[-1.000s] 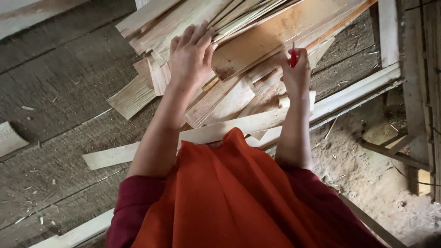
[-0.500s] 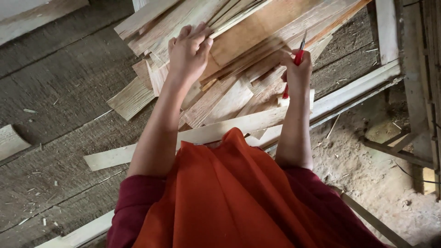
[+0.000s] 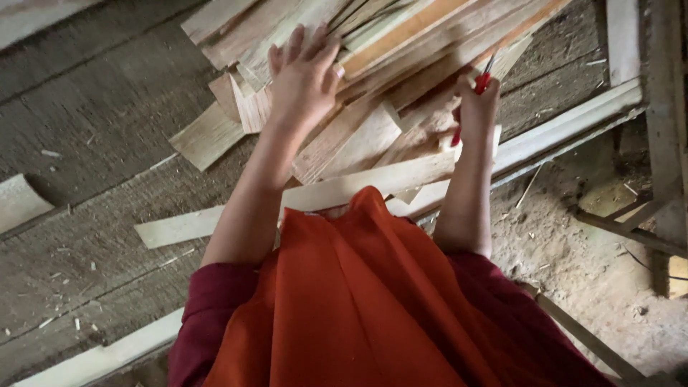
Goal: The person is applying thin wood strips to a wooden frame, using a utility knife to trim them to size.
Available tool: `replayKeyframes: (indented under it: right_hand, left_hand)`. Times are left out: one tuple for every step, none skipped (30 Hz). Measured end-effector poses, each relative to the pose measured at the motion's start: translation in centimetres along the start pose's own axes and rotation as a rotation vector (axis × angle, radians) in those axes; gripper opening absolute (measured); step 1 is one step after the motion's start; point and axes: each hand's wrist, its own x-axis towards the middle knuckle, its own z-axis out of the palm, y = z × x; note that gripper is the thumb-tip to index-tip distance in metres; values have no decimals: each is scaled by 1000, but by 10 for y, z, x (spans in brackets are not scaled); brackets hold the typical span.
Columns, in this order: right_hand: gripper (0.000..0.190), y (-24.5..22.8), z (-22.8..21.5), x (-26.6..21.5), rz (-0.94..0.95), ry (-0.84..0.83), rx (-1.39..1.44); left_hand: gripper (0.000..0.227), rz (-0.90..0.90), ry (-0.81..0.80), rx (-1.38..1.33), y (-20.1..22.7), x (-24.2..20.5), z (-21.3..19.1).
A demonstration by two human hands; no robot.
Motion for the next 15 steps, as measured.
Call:
replayKeyframes:
  right_hand:
    - [41,-5,-4,-5,69,-63,97]
    - [41,-5,-3,-5,76,-66,95]
    - [26,-6,-2,-6,39,-98,212]
    - [13,-8,-2,-6,1,-129,330]
    - [13,-9,3,-4,7,-132,334]
    - [18,-10,8,-1,-78,-150,490]
    - [32,-7,11,-1,-157,-161,643]
    - [32,-7,11,0,-144,-158,642]
    - [25,-8,10,2,-218,-137,560]
    - [17,-8,9,3,-290,-117,477]
    - [17,-4,5,2,-286,-117,477]
    - [6,-1,1,1,-257,-99,319]
    - [15,3,-6,1,-228,-76,164]
    - [15,24,-14,10,-225,-71,165]
    - [22,45,-20,19,-275,37,-32]
  left_hand:
    - [59,12,-30,63,6,-6,2]
    - [59,8,-38,62,16,-16,6]
    - [70,60,-52,200,26,-24,11]
    - [85,112,-66,338,36,-33,15]
    - [85,111,-71,342,50,-36,17]
    - [98,114,-226,300,65,-40,19]
    - [113,119,-388,252,81,-46,24]
    - [113,120,-401,251,76,-38,47]
    - [100,165,-181,277,71,-30,70]
    - [87,211,39,300,67,-24,93]
    - [87,210,35,299,69,-19,86]
    - [60,244,167,345,72,-14,78]
    - [36,284,300,387,77,-6,71]
    - [36,289,297,386,82,-6,70]
    - [37,204,264,344,85,-5,68]
